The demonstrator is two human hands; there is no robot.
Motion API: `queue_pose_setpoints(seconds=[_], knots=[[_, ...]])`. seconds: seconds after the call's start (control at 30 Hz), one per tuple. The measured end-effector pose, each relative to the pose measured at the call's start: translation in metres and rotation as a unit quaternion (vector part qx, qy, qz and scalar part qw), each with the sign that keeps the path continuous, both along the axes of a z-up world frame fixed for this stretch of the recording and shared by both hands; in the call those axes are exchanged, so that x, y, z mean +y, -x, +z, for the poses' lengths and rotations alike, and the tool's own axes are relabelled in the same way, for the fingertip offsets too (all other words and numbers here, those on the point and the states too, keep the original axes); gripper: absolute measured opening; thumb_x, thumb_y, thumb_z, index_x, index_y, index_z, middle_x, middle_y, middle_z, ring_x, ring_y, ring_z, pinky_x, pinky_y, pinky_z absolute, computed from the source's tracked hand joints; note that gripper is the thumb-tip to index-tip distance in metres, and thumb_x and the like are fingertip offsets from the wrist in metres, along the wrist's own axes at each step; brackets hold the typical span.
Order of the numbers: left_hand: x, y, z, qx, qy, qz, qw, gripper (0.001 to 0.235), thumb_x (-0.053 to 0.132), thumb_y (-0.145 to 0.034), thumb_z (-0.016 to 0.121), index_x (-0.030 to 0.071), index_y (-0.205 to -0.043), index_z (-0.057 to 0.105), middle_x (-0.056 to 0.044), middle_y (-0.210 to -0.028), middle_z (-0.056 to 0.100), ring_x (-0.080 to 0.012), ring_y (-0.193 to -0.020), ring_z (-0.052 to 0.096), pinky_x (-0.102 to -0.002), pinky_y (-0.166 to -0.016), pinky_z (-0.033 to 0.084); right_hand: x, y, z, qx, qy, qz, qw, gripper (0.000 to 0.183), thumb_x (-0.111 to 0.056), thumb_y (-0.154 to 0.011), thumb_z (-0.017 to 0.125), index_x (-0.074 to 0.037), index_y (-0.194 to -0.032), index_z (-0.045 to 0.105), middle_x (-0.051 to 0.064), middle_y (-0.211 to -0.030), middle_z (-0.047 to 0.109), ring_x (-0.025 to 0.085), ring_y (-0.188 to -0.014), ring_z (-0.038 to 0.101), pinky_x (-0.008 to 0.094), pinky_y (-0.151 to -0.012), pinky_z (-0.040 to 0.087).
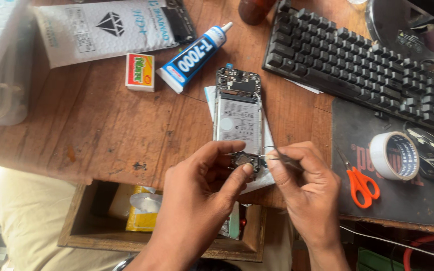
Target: The person uses tweezers to remove a small circuit board from the bottom of a disassembled smartphone, then places it back into position. The person handles the circuit board and tweezers throughout the clip.
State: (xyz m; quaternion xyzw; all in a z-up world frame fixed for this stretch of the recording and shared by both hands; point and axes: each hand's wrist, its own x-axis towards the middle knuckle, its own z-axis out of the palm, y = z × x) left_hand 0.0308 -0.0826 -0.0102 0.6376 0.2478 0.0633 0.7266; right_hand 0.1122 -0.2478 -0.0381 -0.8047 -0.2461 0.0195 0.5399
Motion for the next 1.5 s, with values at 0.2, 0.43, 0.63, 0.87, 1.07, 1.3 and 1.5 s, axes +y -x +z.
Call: queue_pose_setpoints(seconds=[0.2,0.43,0.63,0.87,1.07,1.3,1.5], knots=[[-0.006,-0.001,-0.007,-0.015,0.076,0.012,0.997,0.041,0.007,-0.087,0.068,0.006,-0.128,0.070,-0.004,-0.096,0.080,-0.0068,-0.086,0.075,-0.023,-0.077,0.062,-0.009,0.001,0.000,0.107,-0.093,0.007,0.990,0.019,-0.005,-0.099,0.068,0.000,-0.117,0.074,0.001,-0.101,0.066,0.007,-0.091,0.062,0.021,-0.080,0.050],[-0.003,0.003,-0.009,-0.021,0.095,0.014,0.995,0.036,0.007,-0.088,0.069,0.001,-0.124,0.071,-0.007,-0.097,0.080,-0.0090,-0.087,0.075,-0.024,-0.077,0.062,-0.007,-0.004,0.001,0.075,-0.062,0.029,0.995,0.016,-0.002,-0.095,0.071,-0.002,-0.111,0.074,0.002,-0.109,0.070,0.008,-0.098,0.067,0.022,-0.086,0.055],[-0.001,0.011,-0.011,0.014,0.082,0.006,0.997,0.039,0.010,-0.085,0.074,0.002,-0.123,0.074,-0.007,-0.093,0.082,-0.0079,-0.083,0.075,-0.023,-0.072,0.061,-0.010,-0.001,-0.001,0.112,-0.111,0.016,0.987,0.021,-0.001,-0.095,0.071,0.001,-0.116,0.073,0.004,-0.108,0.068,0.009,-0.097,0.065,0.023,-0.086,0.053],[0.000,0.015,-0.017,0.016,0.112,0.005,0.994,0.035,0.009,-0.083,0.074,0.001,-0.117,0.074,-0.007,-0.093,0.081,-0.0077,-0.084,0.075,-0.023,-0.074,0.062,-0.025,0.007,-0.006,0.135,-0.146,-0.002,0.980,0.030,-0.011,-0.101,0.066,0.001,-0.129,0.069,0.002,-0.102,0.063,0.007,-0.087,0.055,0.021,-0.075,0.047],[0.001,0.019,-0.022,0.005,0.098,-0.005,0.995,0.036,0.009,-0.083,0.074,0.001,-0.118,0.073,-0.007,-0.095,0.081,-0.0085,-0.087,0.076,-0.024,-0.078,0.063,-0.028,0.013,-0.006,0.137,-0.157,-0.027,0.978,0.033,-0.012,-0.101,0.068,0.002,-0.130,0.068,0.001,-0.097,0.062,0.007,-0.082,0.053,0.021,-0.073,0.045],[0.001,0.022,-0.024,0.023,0.116,-0.041,0.992,0.037,0.010,-0.091,0.075,0.001,-0.127,0.072,-0.010,-0.103,0.086,-0.0129,-0.094,0.083,-0.028,-0.071,0.063,-0.023,0.014,-0.002,0.137,-0.157,-0.036,0.977,0.029,-0.003,-0.093,0.068,0.000,-0.121,0.066,0.000,-0.112,0.068,0.006,-0.100,0.061,0.021,-0.091,0.051],[0.001,0.021,-0.020,0.034,0.119,-0.026,0.992,0.042,0.007,-0.083,0.072,0.002,-0.125,0.071,-0.009,-0.094,0.082,-0.0113,-0.088,0.080,-0.024,-0.076,0.064,-0.022,0.014,-0.003,0.132,-0.157,-0.037,0.978,0.023,0.002,-0.093,0.071,0.002,-0.117,0.071,0.002,-0.102,0.068,0.008,-0.094,0.061,0.022,-0.087,0.051]])
